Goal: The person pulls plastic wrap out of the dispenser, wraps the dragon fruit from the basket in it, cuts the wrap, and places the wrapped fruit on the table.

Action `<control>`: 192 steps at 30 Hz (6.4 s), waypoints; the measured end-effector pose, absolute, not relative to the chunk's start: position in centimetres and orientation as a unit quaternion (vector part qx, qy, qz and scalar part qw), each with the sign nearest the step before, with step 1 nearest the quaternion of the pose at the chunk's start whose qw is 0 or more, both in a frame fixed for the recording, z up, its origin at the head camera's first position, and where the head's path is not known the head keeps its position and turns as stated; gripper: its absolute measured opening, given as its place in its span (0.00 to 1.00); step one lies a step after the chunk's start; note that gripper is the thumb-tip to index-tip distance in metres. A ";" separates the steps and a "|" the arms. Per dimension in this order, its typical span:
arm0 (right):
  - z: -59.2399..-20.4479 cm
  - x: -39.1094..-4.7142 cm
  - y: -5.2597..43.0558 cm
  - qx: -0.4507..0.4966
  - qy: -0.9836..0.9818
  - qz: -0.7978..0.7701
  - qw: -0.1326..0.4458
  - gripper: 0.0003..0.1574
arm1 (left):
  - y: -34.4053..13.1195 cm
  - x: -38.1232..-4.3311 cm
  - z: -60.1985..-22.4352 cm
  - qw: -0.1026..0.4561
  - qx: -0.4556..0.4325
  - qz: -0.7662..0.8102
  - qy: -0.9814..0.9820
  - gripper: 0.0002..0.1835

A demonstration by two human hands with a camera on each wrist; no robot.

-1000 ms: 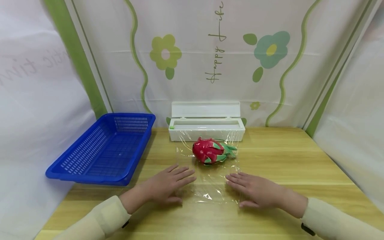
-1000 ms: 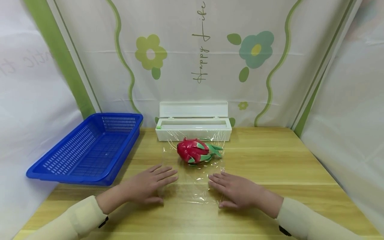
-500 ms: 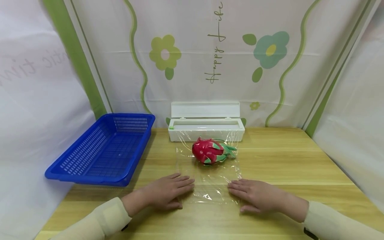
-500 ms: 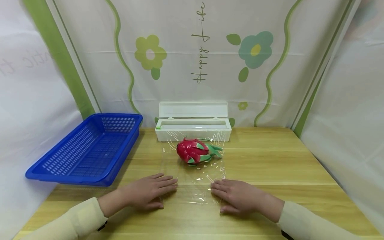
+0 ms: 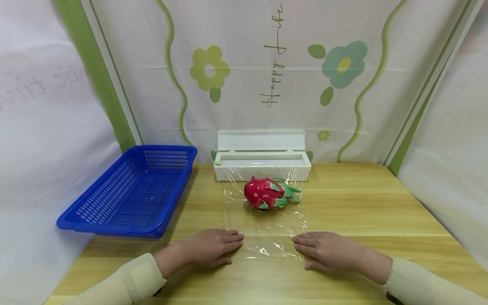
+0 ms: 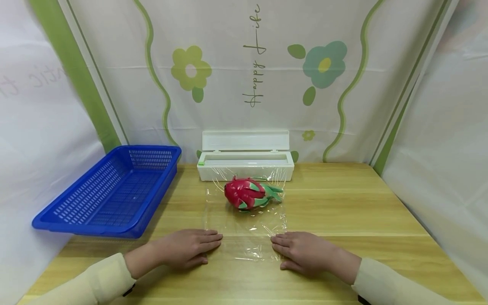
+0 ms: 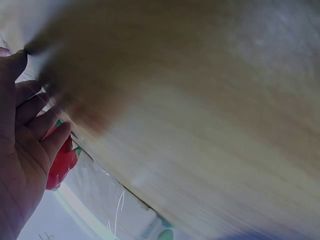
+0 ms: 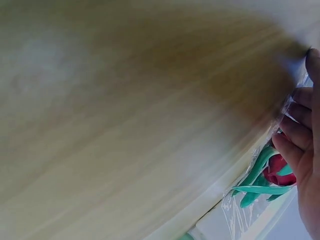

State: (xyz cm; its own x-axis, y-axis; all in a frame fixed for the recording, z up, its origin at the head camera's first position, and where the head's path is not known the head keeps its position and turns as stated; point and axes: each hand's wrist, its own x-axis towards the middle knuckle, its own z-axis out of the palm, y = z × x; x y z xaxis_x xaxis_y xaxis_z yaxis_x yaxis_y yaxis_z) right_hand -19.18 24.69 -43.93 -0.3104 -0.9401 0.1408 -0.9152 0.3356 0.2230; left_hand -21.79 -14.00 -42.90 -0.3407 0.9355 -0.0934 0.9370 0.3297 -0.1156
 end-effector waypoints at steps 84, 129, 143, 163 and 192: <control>-39.6 -26.6 24.6 0.472 -0.744 -0.079 0.467 0.25 | -12.7 -27.6 -38.1 -0.449 0.472 -0.037 0.758 0.23; -42.5 -31.9 23.9 0.427 -0.790 -0.073 0.434 0.14 | -12.0 -32.2 -40.3 -0.349 0.347 0.035 0.870 0.21; -42.3 -31.6 23.8 0.414 -0.806 -0.072 0.418 0.17 | -13.1 -31.5 -39.8 -0.349 0.370 0.101 0.855 0.27; -42.4 -31.9 23.8 0.420 -0.800 -0.063 0.424 0.14 | -7.9 -29.9 -41.4 -0.336 0.578 -0.078 0.740 0.40; -40.4 -29.8 24.5 0.423 -0.789 -0.020 0.445 0.29 | -7.1 -30.7 -42.0 -0.274 0.510 -0.090 0.810 0.50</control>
State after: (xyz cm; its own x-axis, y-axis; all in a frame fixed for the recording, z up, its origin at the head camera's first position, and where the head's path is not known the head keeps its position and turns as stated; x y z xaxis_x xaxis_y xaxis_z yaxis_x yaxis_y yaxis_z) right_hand -29.77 24.53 -40.39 -0.2464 -0.6854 0.6852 -0.6491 0.6417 0.4085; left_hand -30.66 -7.10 -42.03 -0.3288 0.8761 0.3526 0.7771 0.4631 -0.4261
